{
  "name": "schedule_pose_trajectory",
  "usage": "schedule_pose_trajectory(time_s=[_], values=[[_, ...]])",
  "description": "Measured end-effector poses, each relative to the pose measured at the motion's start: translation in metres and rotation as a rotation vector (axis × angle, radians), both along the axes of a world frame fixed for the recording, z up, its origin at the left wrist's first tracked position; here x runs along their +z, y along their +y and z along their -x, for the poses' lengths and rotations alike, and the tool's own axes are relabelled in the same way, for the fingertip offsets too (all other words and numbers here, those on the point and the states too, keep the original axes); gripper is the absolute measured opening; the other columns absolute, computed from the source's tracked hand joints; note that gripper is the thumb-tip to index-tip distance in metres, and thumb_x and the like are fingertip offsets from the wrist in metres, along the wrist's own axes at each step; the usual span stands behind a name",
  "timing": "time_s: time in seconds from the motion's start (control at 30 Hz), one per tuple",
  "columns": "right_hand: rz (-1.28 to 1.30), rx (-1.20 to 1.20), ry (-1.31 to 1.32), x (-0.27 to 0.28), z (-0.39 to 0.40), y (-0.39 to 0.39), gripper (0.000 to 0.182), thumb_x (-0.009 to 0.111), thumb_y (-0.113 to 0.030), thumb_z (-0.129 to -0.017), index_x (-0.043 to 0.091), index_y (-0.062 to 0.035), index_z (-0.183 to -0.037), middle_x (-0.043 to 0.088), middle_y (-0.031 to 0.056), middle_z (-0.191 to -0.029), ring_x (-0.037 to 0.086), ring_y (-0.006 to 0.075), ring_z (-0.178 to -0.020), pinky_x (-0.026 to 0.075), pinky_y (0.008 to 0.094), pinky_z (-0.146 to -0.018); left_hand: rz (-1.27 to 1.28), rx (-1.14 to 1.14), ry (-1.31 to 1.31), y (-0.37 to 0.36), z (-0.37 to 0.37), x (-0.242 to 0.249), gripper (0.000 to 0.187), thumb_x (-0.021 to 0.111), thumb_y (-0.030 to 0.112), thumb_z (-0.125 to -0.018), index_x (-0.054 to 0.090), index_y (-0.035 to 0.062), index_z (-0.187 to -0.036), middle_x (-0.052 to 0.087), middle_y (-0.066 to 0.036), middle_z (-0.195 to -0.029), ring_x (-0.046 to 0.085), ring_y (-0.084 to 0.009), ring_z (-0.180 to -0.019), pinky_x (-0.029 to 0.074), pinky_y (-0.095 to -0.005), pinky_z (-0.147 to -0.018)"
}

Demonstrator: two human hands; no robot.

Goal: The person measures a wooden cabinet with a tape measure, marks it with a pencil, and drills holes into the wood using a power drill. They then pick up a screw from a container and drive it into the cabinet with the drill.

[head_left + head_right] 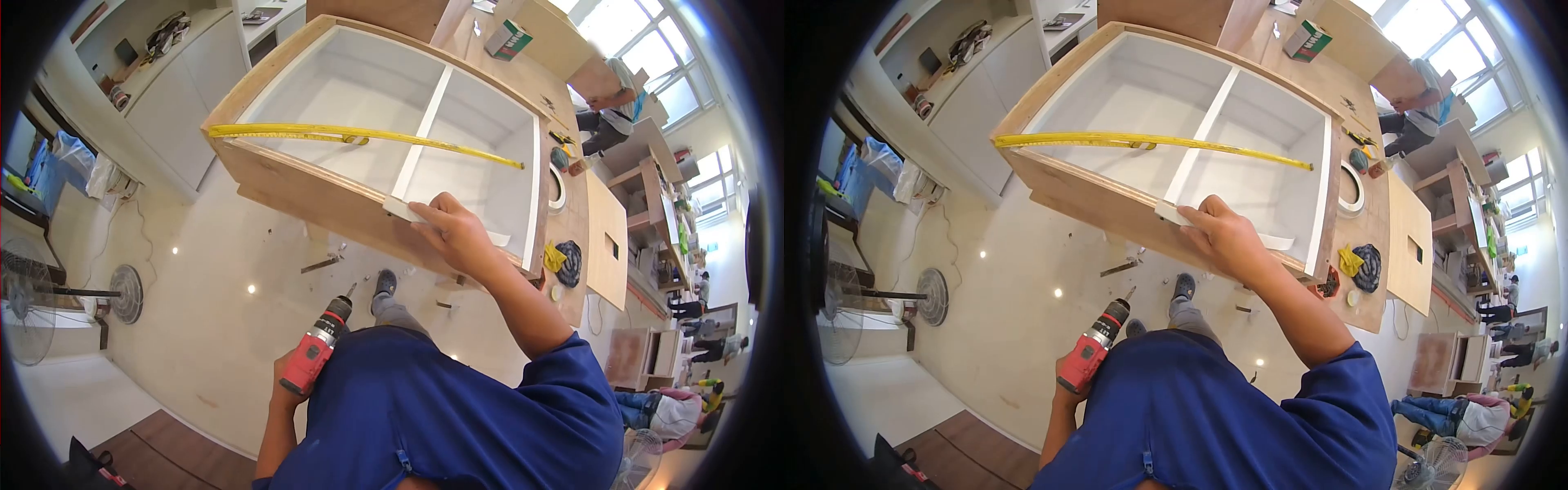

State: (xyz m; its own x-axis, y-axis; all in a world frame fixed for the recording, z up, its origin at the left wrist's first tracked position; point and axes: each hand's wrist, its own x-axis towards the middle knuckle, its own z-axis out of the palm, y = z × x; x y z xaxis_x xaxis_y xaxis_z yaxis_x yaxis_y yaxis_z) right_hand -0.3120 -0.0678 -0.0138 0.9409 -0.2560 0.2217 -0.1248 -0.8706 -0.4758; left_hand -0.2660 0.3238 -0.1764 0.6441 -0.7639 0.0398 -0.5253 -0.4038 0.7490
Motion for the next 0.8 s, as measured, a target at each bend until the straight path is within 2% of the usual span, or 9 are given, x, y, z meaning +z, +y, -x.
schedule_pose_trajectory(time_s=[0.03, 0.13, 0.23, 0.33, 0.5, 0.63, 0.73, 0.8], values=[[0.016, -0.003, 0.002, 0.003, -0.001, 0.003, 0.032, 0.070, -0.015, -0.092, 0.069, -0.0087, -0.123, 0.055, 0.0120, -0.091, 0.059, 0.0283, -0.072, 0.049, 0.0396, -0.067, 0.068, -0.014, -0.031, 0.005, 0.002, -0.008, 0.021, 0.070, 0.017, -0.083, 0.067, 0.0093, -0.103, 0.069, -0.013, -0.089, 0.068, -0.0357, -0.080, 0.055, -0.0412, -0.070], [0.073, 0.012, 0.054, 0.013, -0.005, 0.004, 0.028, 0.069, -0.017, -0.092, 0.070, -0.0089, -0.119, 0.056, 0.0115, -0.092, 0.061, 0.0290, -0.074, 0.051, 0.0402, -0.068, -0.023, 0.021, 0.029, 0.010, 0.007, -0.006, 0.020, 0.070, 0.015, -0.082, 0.067, 0.0084, -0.100, 0.068, -0.014, -0.087, 0.068, -0.0366, -0.080, 0.055, -0.0415, -0.069], [0.241, -0.038, 0.153, -0.014, -0.015, -0.004, 0.023, 0.069, -0.018, -0.092, 0.071, -0.0083, -0.113, 0.056, 0.0100, -0.092, 0.062, 0.0285, -0.079, 0.053, 0.0408, -0.068, 0.027, 0.039, 0.059, 0.012, 0.007, -0.006, 0.018, 0.068, 0.012, -0.080, 0.066, 0.0077, -0.097, 0.067, -0.015, -0.086, 0.067, -0.0371, -0.078, 0.054, -0.0419, -0.067], [0.375, -0.043, 0.071, -0.020, -0.015, -0.003, 0.021, 0.071, -0.019, -0.090, 0.071, -0.0084, -0.109, 0.056, 0.0079, -0.093, 0.061, 0.0270, -0.082, 0.054, 0.0404, -0.067, 0.089, 0.002, -0.021, 0.020, 0.008, -0.017, 0.017, 0.066, 0.009, -0.078, 0.065, 0.0070, -0.095, 0.066, -0.015, -0.084, 0.066, -0.0373, -0.076, 0.053, -0.0421, -0.066], [0.354, -0.077, 0.045, -0.022, -0.017, 0.003, 0.025, 0.070, -0.022, -0.090, 0.071, -0.0089, -0.111, 0.056, 0.0068, -0.095, 0.059, 0.0262, -0.086, 0.055, 0.0392, -0.068, 0.077, 0.023, -0.006, 0.023, 0.010, -0.026, 0.018, 0.064, 0.009, -0.077, 0.065, 0.0071, -0.095, 0.065, -0.014, -0.082, 0.065, -0.0372, -0.074, 0.053, -0.0431, -0.065], [0.362, -0.117, 0.049, -0.025, -0.020, 0.007, 0.026, 0.070, -0.023, -0.090, 0.071, -0.0094, -0.112, 0.055, 0.0065, -0.095, 0.058, 0.0262, -0.087, 0.055, 0.0389, -0.071, 0.036, -0.034, -0.017, 0.019, 0.006, -0.019, 0.020, 0.064, 0.011, -0.080, 0.067, 0.0091, -0.099, 0.068, -0.013, -0.086, 0.067, -0.0368, -0.077, 0.054, -0.0430, -0.067], [0.421, -0.114, -0.082, -0.031, -0.022, 0.009, 0.021, 0.073, -0.016, -0.086, 0.073, -0.0110, -0.106, 0.055, 0.0059, -0.088, 0.058, 0.0241, -0.080, 0.052, 0.0379, -0.066, 0.080, -0.013, -0.011, 0.006, 0.005, -0.002, 0.024, 0.064, 0.013, -0.083, 0.069, 0.0112, -0.106, 0.070, -0.013, -0.091, 0.068, -0.0361, -0.081, 0.055, -0.0418, -0.070], [0.418, -0.092, -0.080, -0.029, -0.022, 0.009, 0.023, 0.073, -0.014, -0.085, 0.074, -0.0118, -0.108, 0.054, 0.0057, -0.086, 0.057, 0.0234, -0.079, 0.051, 0.0370, -0.065, 0.073, -0.021, 0.032, 0.007, 0.004, -0.005, 0.026, 0.065, 0.015, -0.083, 0.069, 0.0118, -0.109, 0.071, -0.013, -0.094, 0.069, -0.0358, -0.083, 0.056, -0.0412, -0.071]])
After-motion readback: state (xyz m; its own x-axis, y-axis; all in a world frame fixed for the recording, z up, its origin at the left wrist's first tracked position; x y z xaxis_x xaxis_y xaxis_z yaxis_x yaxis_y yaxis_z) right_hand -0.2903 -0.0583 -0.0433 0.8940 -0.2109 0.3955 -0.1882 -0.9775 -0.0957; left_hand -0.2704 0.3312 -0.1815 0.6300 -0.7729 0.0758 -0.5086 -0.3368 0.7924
